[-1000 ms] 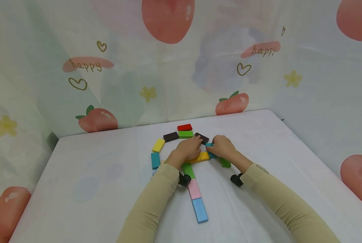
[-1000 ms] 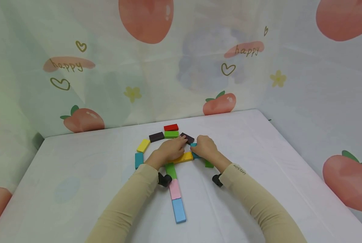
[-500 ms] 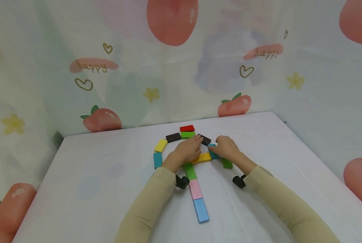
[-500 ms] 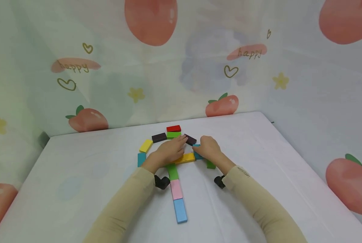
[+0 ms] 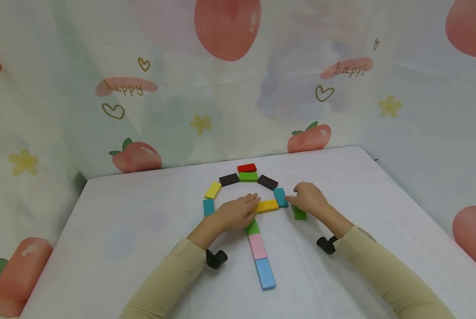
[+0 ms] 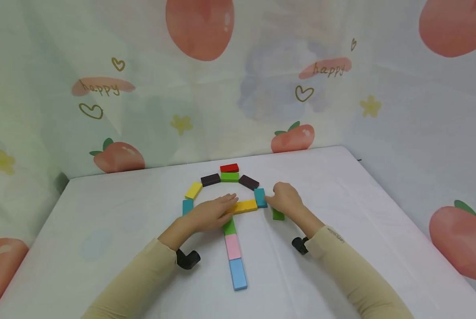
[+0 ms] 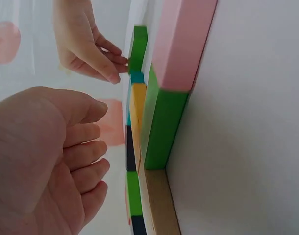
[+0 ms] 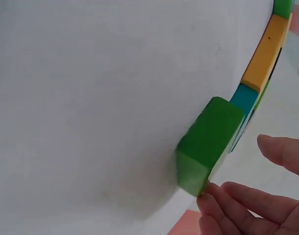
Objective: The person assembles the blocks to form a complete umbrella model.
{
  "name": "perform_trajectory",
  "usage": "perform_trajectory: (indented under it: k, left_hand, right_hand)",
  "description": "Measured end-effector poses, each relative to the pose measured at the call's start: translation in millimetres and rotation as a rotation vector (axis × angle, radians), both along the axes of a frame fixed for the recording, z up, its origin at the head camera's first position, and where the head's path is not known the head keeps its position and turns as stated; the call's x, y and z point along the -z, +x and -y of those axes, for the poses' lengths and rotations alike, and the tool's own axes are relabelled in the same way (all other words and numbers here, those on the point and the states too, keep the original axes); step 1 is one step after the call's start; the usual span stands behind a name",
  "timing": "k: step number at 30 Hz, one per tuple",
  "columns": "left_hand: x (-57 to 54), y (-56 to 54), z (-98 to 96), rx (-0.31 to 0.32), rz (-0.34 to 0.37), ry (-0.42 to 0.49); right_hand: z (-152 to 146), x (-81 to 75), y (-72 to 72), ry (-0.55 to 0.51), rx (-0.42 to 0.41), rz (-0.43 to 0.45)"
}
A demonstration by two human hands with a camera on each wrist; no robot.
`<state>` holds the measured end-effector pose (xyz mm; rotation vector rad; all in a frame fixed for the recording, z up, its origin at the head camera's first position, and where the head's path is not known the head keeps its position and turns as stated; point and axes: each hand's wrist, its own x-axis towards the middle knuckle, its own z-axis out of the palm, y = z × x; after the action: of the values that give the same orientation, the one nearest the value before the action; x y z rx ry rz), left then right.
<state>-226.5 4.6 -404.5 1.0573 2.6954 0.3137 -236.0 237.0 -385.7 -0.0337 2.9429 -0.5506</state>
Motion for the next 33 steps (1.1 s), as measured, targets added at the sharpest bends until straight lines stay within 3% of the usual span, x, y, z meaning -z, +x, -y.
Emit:
perform_trajectory:
  k: [7,14,19,27,33]
  left_hand:
    - [2.6,30.7,3.8,0.094,-0.004,-0.012]
    - [2.0,63.6,11.8,0.186,0.053,-0.034]
    - [-0.7,84.4,14.9,0.262,0.032,-0.063]
    - [-5.8,107.6,16.8,0.315,0.009,-0.128]
    - [-6.5,116.7,22.9,0.338,0.016,-0.119]
  right_hand:
    - [-8.7,-0.9,10.8,0.018,0.026,0.001]
    - [-12.7,1.8,16.7,0.029,0.046,0.019]
    - [-14.0,4.6,18.4,0.032,0.073,0.017]
    - [-12.4,7.3,20.3,0.005,0.096,0.016]
    - [-10.6,8.2,21.6,0.038,0.077,0.018]
